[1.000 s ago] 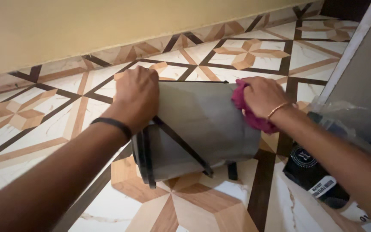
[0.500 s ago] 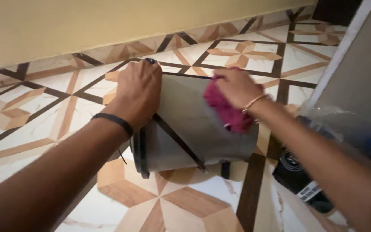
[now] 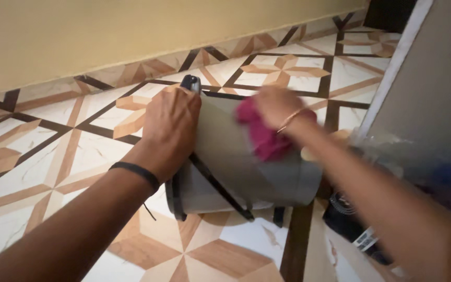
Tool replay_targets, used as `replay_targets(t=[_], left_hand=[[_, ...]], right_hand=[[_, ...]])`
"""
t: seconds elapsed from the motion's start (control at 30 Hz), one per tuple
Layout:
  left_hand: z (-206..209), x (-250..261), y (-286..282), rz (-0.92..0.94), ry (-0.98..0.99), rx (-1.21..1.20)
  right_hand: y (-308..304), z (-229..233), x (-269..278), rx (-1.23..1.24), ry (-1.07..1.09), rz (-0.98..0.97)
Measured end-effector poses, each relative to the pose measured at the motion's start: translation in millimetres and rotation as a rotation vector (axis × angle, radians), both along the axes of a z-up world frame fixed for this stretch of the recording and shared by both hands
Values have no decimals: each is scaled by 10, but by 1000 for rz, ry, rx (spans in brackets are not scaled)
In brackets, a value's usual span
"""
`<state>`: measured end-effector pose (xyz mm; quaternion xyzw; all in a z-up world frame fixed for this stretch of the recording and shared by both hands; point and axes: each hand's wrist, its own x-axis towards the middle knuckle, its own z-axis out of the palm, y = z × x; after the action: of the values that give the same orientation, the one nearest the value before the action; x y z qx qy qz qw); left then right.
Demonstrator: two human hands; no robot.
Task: The person wipes the exterior and interior of a small trash can using a pink cloth. They remove the lid, wipe the inside, then wipe the lid and exterior surfaces before replacing the lid and moving the can to a corner.
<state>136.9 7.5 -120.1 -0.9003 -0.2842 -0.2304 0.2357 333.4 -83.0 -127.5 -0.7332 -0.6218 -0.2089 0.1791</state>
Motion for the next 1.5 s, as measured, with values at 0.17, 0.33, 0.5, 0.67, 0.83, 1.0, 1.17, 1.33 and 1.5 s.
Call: replay_targets(t=[0.17, 0.33, 0.5, 0.67, 0.83, 1.0, 1.17, 1.33, 1.5], left_hand=[[34, -142, 88, 71, -53, -168], [-121, -437, 86, 53, -298, -695], [-492, -556, -441, -394, -489, -861], [-656, -298, -666, -128, -349, -597], [-514, -146, -455, 33, -319, -491], [-484, -219, -354, -64, -281, -410], [-243, -136, -422, 29, -193, -430], [182, -224, -362, 186, -43, -479], [175, -335, -168, 76, 19, -289]], right_hand=[[-105, -552, -900, 391, 184, 578], [-512, -805, -403, 269, 1, 348], [-563, -938, -39, 399, 355, 209], [-434, -1045, -203, 476, 431, 224], [-308, -1052, -515, 370, 182, 388], [-329, -747, -353, 467, 37, 195], [15, -414, -471, 249, 466, -279], [110, -534, -475, 473, -10, 420], [-331, -143, -9, -125, 740, -255]])
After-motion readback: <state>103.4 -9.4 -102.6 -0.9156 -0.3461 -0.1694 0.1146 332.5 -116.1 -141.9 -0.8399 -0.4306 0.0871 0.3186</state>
